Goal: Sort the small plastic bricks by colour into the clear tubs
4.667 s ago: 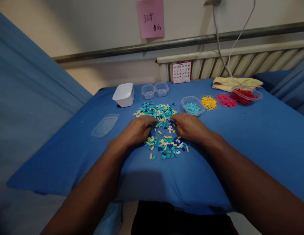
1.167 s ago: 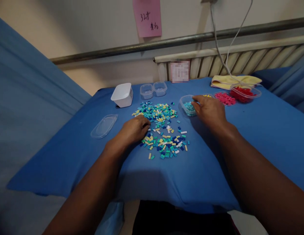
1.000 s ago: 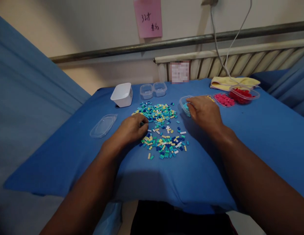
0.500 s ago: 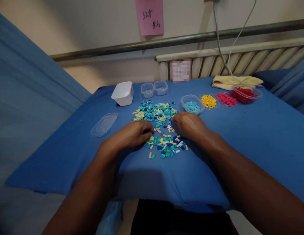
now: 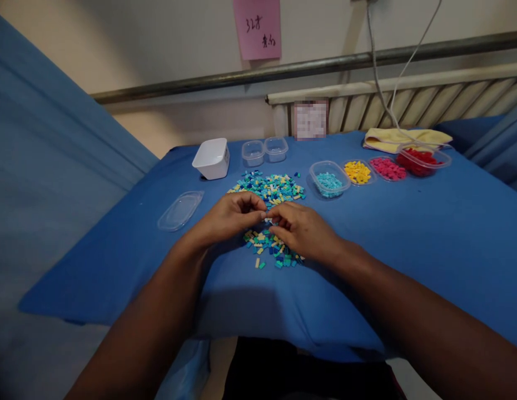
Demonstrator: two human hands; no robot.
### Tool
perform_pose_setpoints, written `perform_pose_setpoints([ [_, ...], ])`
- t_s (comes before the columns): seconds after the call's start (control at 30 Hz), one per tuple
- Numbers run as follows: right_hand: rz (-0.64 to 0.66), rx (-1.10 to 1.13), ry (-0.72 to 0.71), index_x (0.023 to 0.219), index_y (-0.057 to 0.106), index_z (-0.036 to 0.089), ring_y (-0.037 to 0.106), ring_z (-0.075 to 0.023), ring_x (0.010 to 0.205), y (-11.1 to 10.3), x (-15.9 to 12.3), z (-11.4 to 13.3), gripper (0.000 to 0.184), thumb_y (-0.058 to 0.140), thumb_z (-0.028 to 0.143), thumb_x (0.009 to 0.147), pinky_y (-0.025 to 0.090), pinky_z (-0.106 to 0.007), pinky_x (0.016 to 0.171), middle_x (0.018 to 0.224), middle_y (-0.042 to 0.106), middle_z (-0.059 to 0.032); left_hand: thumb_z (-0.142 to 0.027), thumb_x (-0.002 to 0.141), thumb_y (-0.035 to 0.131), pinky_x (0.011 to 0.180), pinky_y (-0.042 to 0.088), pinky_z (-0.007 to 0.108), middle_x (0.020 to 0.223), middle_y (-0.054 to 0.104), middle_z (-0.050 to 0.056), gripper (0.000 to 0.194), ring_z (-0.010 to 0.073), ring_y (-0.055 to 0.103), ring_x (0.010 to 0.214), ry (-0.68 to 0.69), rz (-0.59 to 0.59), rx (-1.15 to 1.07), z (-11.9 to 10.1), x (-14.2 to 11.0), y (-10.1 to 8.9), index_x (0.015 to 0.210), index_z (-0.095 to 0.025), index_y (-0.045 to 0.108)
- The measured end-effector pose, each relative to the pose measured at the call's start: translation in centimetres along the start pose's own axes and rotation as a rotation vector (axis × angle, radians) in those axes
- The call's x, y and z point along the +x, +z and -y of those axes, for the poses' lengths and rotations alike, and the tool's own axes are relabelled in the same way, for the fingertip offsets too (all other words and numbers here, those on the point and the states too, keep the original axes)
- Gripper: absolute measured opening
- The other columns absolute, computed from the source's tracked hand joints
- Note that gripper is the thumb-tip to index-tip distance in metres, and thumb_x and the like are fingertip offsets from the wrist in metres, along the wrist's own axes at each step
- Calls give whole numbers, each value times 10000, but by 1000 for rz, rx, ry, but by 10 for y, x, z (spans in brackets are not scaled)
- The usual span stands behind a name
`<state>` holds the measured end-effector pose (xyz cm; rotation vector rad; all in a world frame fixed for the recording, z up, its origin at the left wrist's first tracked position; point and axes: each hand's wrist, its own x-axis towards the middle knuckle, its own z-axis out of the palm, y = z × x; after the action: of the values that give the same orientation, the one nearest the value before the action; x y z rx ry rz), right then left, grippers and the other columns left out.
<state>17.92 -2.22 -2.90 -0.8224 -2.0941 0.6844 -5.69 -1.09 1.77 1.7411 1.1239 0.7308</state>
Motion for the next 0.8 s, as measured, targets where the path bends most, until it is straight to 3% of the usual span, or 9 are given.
perform_pose_setpoints([
  [0.13,-141,25,40,1124,745,245,743,-212,868,-2,2,4,140,750,250,984,616,-368,789,994,769,-45,-331,814,871,641,468,247,783,663,3,272,102,588,679,-19,-48,-266,-2,6,14,971,-154,736],
  [0.3,-184,-69,6,1110,790,269,733,-234,884,-13,5,5,124,713,297,1016,616,-385,793,1006,781,-61,-365,762,931,747,587,293,868,760,40,373,143,706,752,40,-178,-391,1,13,30,1014,-145,768],
  [0.47,-216,-161,-10,1113,831,284,732,-260,963,-16,6,4,166,682,304,1041,602,-408,885,1027,794,-75,-388,924,813,831,633,356,984,828,77,457,206,769,864,85,-257,-204,3,11,44,1314,-153,782],
  [0.6,-225,-216,-51,1066,827,271,731,-257,963,-19,8,4,169,660,292,1048,592,-390,879,1015,789,-82,-413,1027,705,878,643,380,1154,837,99,483,246,787,992,130,-219,-68,1,8,50,1445,-172,737],
  [0.7,-233,-301,-49,1066,814,260,733,-268,978,-33,10,0,169,652,305,1050,587,-400,892,1034,792,-91,-396,1061,662,1003,627,417,1271,815,112,445,263,776,1127,182,-237,-20,4,10,42,1447,-186,734],
  [0.8,-322,-438,50,1090,806,267,729,-295,982,-58,11,-14,184,639,332,1046,584,-442,924,1064,794,-104,-308,1070,625,1124,570,444,1282,807,98,314,253,744,1212,252,-349,198,15,14,26,1311,-207,800],
])
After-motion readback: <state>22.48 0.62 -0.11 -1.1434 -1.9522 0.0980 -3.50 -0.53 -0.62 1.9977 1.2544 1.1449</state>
